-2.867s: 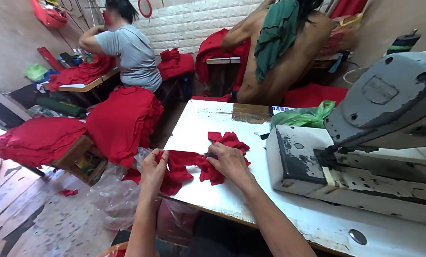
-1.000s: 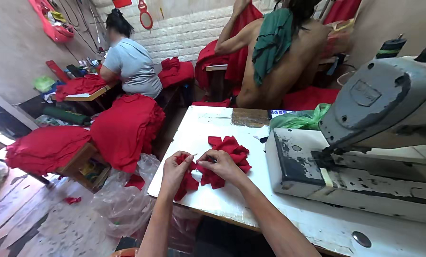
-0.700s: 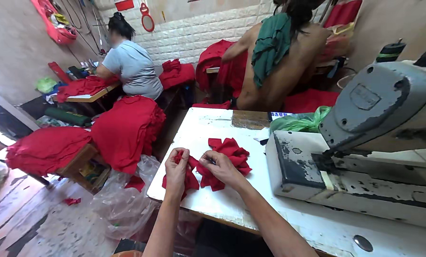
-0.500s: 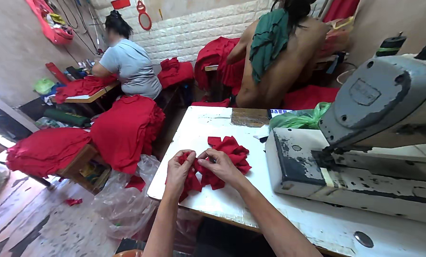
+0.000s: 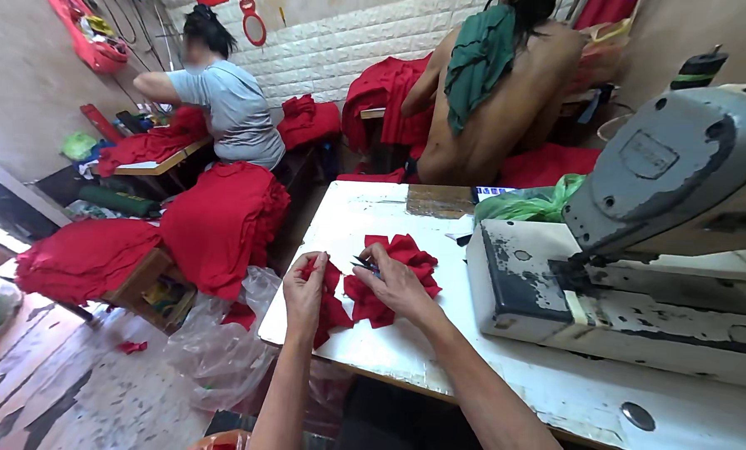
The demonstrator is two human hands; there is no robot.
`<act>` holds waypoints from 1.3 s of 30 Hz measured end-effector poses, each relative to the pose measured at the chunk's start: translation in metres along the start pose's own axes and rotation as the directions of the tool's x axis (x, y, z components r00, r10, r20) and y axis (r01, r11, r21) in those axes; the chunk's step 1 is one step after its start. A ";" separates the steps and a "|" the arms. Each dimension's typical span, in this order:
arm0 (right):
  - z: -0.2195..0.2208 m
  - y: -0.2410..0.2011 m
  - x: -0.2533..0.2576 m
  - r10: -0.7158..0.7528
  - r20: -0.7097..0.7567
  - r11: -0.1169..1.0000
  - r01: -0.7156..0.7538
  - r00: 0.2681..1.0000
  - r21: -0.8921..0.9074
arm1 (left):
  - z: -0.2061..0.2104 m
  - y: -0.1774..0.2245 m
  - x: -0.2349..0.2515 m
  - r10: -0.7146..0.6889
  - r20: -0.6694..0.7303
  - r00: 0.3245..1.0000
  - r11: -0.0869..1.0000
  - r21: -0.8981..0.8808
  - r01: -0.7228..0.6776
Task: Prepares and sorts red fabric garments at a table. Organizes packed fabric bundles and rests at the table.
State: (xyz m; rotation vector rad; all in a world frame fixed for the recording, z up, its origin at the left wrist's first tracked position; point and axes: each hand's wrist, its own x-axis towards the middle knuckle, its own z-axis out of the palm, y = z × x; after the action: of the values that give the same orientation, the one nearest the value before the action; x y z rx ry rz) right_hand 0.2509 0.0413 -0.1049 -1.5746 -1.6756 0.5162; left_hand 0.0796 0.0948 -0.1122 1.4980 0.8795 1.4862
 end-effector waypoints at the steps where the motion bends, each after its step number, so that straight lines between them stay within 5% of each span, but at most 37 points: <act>1: 0.001 0.000 -0.001 -0.022 -0.021 1.000 0.022 1.000 -0.013 | 0.000 0.000 0.001 0.008 0.001 1.000 1.000 0.002 -0.008; 13: 0.018 -0.006 -0.007 -0.224 -0.145 0.959 0.191 0.964 -0.210 | 0.001 0.002 -0.003 0.008 0.026 1.000 1.000 -0.022 -0.008; 16: 0.018 -0.008 -0.008 -0.176 -0.144 0.962 0.139 0.974 -0.237 | 0.001 0.004 -0.004 -0.023 0.026 0.999 0.997 -0.073 0.024; 19: 0.009 -0.005 -0.004 -0.010 -0.139 1.000 0.013 0.990 0.020 | 0.002 0.011 -0.006 -0.121 0.022 0.992 0.978 -0.170 0.123; 23: 0.008 0.000 0.003 0.027 -0.100 0.869 0.026 0.995 0.495 | 0.008 0.019 -0.009 -0.207 0.060 0.976 0.938 -0.271 0.216; 30: 0.011 -0.005 -0.002 -0.134 -0.055 0.814 0.142 0.989 0.563 | 0.007 0.013 -0.010 -0.075 0.038 0.996 0.987 -0.143 0.080; 35: 0.002 0.012 0.003 -0.060 -0.104 0.970 0.083 0.993 0.228 | -0.026 0.015 0.007 0.082 -0.171 0.982 0.997 0.008 -0.082; 37: -0.002 0.014 0.003 -0.048 -0.015 0.998 0.049 0.999 0.044 | -0.039 0.017 0.011 0.114 -0.098 0.989 0.984 0.151 -0.098; 39: -0.006 0.007 0.002 0.029 0.166 0.989 -0.004 0.986 -0.146 | -0.043 0.022 0.008 0.012 0.126 0.992 0.905 0.420 -0.064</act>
State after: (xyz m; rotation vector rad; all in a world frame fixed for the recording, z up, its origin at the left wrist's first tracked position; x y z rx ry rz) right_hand 0.2602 0.0434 -0.1053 -1.6903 -1.8646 0.5594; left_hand 0.0359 0.0967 -0.0909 1.9080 1.1569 1.2642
